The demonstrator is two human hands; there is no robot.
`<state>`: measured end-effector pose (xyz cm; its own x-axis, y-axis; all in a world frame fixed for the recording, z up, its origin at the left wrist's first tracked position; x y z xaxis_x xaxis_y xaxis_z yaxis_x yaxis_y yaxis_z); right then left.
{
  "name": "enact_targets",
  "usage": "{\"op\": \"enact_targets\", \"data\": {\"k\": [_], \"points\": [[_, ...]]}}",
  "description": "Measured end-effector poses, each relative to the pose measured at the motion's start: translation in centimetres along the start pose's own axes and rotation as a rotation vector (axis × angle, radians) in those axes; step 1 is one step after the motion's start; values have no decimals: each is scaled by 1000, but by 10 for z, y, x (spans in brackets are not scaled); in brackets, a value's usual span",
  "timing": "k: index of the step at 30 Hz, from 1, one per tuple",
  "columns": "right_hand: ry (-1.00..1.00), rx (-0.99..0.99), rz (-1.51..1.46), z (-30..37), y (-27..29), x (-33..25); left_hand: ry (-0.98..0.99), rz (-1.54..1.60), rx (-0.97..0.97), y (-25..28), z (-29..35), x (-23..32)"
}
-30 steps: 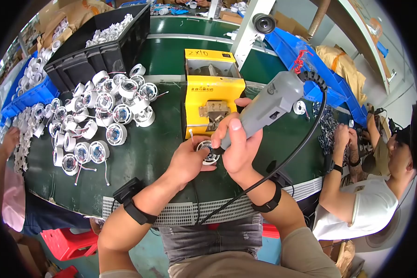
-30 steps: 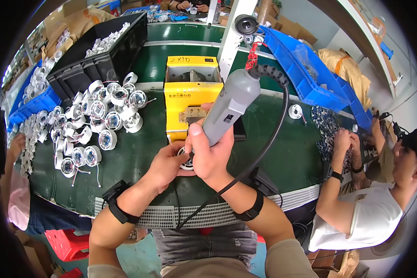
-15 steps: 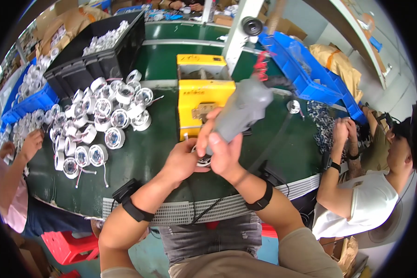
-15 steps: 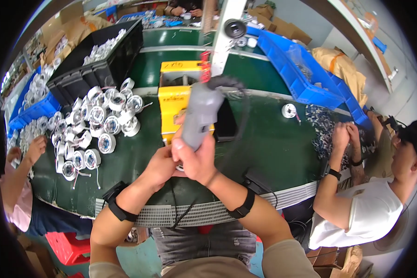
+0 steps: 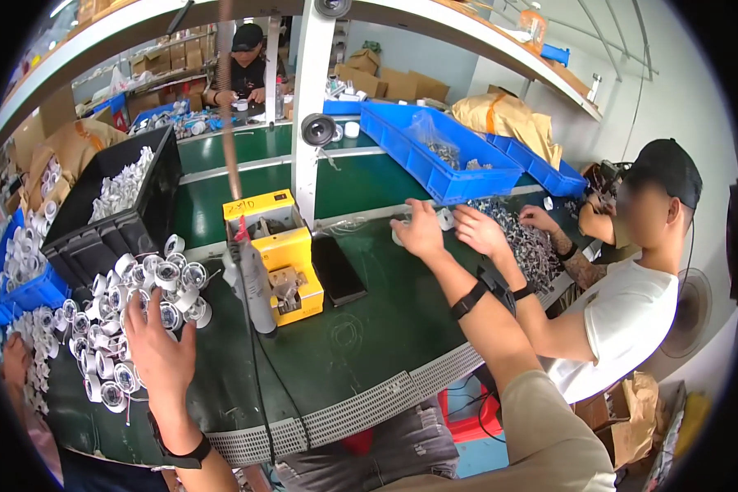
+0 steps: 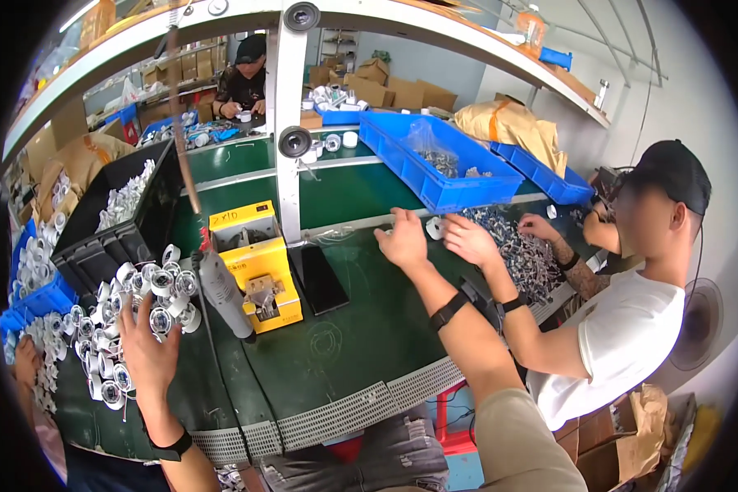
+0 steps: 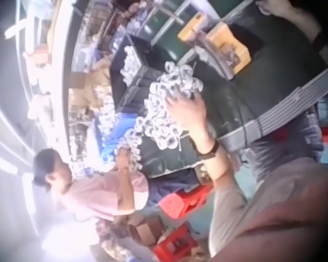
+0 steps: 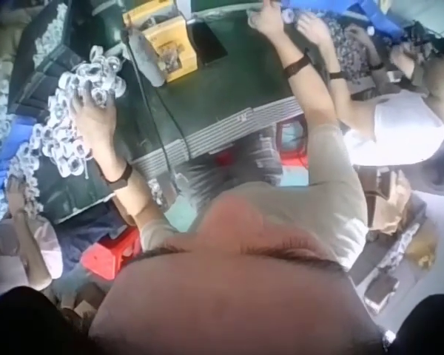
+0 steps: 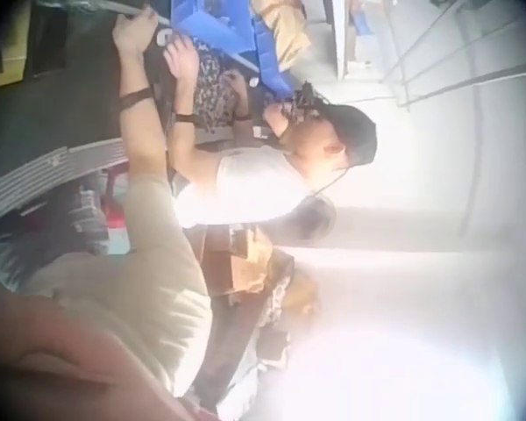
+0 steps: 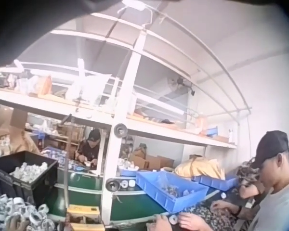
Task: The person assembles camera components by inserting a circuit board into a white plastic housing, connecting wires, and securing the assembly with a power screwdriver.
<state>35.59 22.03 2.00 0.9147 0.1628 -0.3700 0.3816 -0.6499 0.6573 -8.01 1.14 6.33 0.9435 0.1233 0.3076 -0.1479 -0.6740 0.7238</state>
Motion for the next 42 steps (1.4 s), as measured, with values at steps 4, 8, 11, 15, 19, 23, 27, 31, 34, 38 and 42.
{"op": "enact_targets", "data": {"k": [4, 8, 11, 15, 19, 23, 27, 31, 34, 38, 42], "points": [[-54, -285, 150, -9, -12, 21, -16, 118, -153, -2, -1, 1], [-137, -407, -48, 13, -27, 16, 33, 272, -619, -8, 3, 3], [-43, -299, -234, 23, -15, -6, -36, 328, -957, -5, 9, 17], [-17, -434, -709, 59, 26, -80, -461, 636, -1193, -25, 30, 56], [343, -543, -902, 109, 66, -164, 149, 1581, -994, -57, 66, 96], [342, -449, -817, 132, 59, -190, 446, 1948, -1245, -71, 70, 100], [215, -563, -942, 131, 46, -180, 410, 1859, -1140, -76, 67, 92], [42, -731, -1021, 139, 36, -166, 435, 1650, -982, -77, 63, 89], [-80, -746, -1160, 138, 36, -163, 440, 1658, -993, -79, 62, 87], [6, -712, -1152, 136, 37, -165, 561, 1694, -948, -85, 65, 82], [174, -565, -1034, 142, 45, -174, 706, 1692, -972, -84, 66, 86]]}}
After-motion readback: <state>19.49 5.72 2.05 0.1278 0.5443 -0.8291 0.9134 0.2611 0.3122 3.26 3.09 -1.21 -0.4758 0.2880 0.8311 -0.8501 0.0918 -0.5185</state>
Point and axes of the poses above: each hand's wrist, its own z-axis away from the middle knuckle, its own y-axis out of the back of the hand, x = y × z, the point moved 4 cm from there along -z, towards the middle knuckle, and after that the axes turned 4 degrees about x, right-handed, at the moved point
